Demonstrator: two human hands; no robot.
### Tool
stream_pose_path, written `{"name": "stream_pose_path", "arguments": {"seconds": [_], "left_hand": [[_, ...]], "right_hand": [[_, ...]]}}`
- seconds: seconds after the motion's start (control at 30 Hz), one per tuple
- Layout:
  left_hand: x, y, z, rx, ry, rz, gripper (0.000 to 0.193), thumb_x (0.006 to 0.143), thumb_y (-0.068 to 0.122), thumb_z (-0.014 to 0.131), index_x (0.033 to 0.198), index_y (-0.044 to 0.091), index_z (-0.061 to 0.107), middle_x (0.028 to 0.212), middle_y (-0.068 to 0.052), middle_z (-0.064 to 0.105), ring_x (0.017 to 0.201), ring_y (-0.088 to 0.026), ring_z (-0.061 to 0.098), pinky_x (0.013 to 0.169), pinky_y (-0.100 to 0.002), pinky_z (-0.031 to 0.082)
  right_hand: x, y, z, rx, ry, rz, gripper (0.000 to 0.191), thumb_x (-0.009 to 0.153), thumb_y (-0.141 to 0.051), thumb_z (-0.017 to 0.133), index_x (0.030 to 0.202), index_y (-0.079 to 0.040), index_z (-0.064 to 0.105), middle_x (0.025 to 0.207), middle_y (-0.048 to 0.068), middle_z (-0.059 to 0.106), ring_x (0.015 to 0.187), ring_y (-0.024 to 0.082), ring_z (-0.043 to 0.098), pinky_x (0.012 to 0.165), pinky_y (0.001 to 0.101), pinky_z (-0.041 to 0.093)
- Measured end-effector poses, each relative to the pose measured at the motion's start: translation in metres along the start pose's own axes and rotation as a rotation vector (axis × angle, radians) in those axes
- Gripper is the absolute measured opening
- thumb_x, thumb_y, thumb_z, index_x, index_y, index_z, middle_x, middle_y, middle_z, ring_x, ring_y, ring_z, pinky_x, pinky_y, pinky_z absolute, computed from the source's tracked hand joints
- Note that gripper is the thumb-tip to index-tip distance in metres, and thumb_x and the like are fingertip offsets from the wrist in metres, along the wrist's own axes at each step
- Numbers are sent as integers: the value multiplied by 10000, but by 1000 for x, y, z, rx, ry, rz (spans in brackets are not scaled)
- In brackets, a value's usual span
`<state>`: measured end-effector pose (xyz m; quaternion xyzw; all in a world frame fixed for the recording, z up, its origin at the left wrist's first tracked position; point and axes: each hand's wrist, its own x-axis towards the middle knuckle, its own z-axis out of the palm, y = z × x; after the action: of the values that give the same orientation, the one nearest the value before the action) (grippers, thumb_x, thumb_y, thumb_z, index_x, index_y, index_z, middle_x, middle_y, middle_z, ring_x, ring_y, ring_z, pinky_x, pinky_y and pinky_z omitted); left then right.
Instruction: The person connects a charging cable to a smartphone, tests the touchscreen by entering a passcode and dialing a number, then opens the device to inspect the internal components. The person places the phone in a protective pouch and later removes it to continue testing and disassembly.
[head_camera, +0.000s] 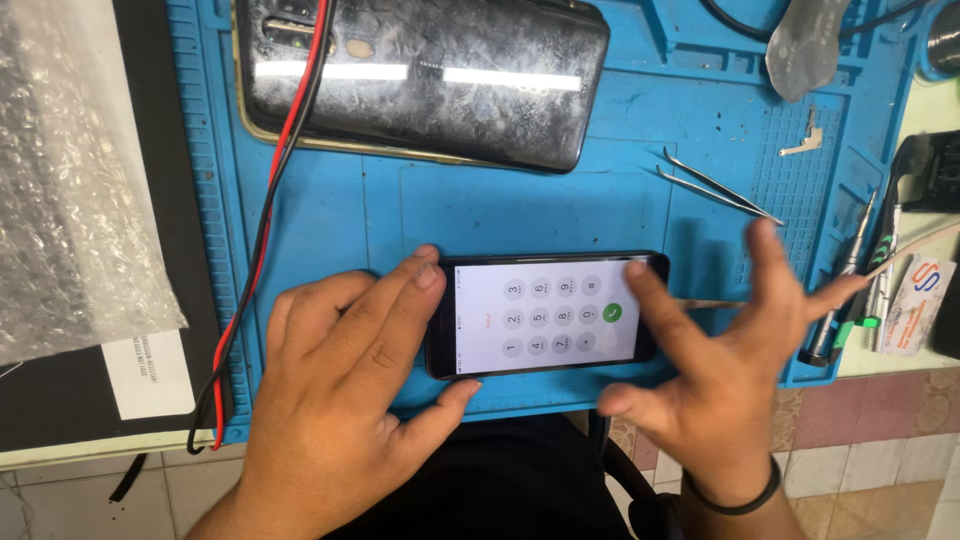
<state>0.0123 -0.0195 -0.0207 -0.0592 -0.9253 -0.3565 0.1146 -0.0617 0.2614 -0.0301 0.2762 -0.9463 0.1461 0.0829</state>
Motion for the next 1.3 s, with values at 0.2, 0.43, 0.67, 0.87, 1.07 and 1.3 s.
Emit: {"name": "stream_pose_path", "arguments": {"seconds": [0.2, 0.43, 0.67, 0.87, 1.07, 1.3], "left_hand": [[0, 0, -1, -22, -1, 9, 877, 724, 303, 903, 1448, 26, 491, 1452, -125, 588, 1141, -292, 575, 977, -439, 411], [2, 3, -2, -4, 8, 8, 869, 708, 284, 902, 1429, 4, 505, 1442, -142, 593, 1140, -314, 580, 979, -454, 421], [0, 3, -3, -12, 19, 0, 881, 699, 272, 906, 1439, 19, 503, 1433, -123, 601, 1159, -306, 577, 984, -446, 422], [-3, 2, -1, -26, 13, -17, 918, 696, 282, 908, 1471, 44, 478, 1445, -105, 597, 1179, -297, 571, 999, -438, 421], [-3, 1, -3, -46, 24, -5, 901, 730, 293, 898, 1483, 56, 465, 1459, -96, 587, 1188, -292, 566, 1011, -441, 419], [-4, 3, -2, -37, -1, -28, 913, 716, 323, 900, 1481, 55, 480, 1459, -89, 587, 1208, -290, 558, 1015, -439, 415]], "right_hand": [[0, 4, -1, -34, 32, 66, 943, 861, -941, 352, 1254, -203, 789, 1616, 254, 266, 1552, 422, 196, 1139, 717, -205], [12, -41, 13, 57, -56, -61, 1021, 816, -984, 316, 1274, -212, 805, 1632, 304, 221, 1571, 406, 188, 1157, 680, -210], [26, -57, 8, 9, -91, -93, 997, 826, -981, 295, 1291, -264, 808, 1663, 328, 181, 1528, 434, 153, 1122, 675, -244], [30, -71, 15, 15, -65, -144, 982, 859, -971, 287, 1331, -285, 808, 1641, 332, 190, 1525, 446, 140, 1134, 692, -220], [23, -77, 7, 74, -132, -244, 894, 829, -926, 343, 1291, -307, 795, 1603, 331, 311, 1510, 443, 195, 1148, 720, -165], [39, -70, 7, 100, -154, -198, 867, 864, -899, 391, 1333, -268, 757, 1573, 396, 298, 1468, 482, 251, 1092, 772, -150]]}}
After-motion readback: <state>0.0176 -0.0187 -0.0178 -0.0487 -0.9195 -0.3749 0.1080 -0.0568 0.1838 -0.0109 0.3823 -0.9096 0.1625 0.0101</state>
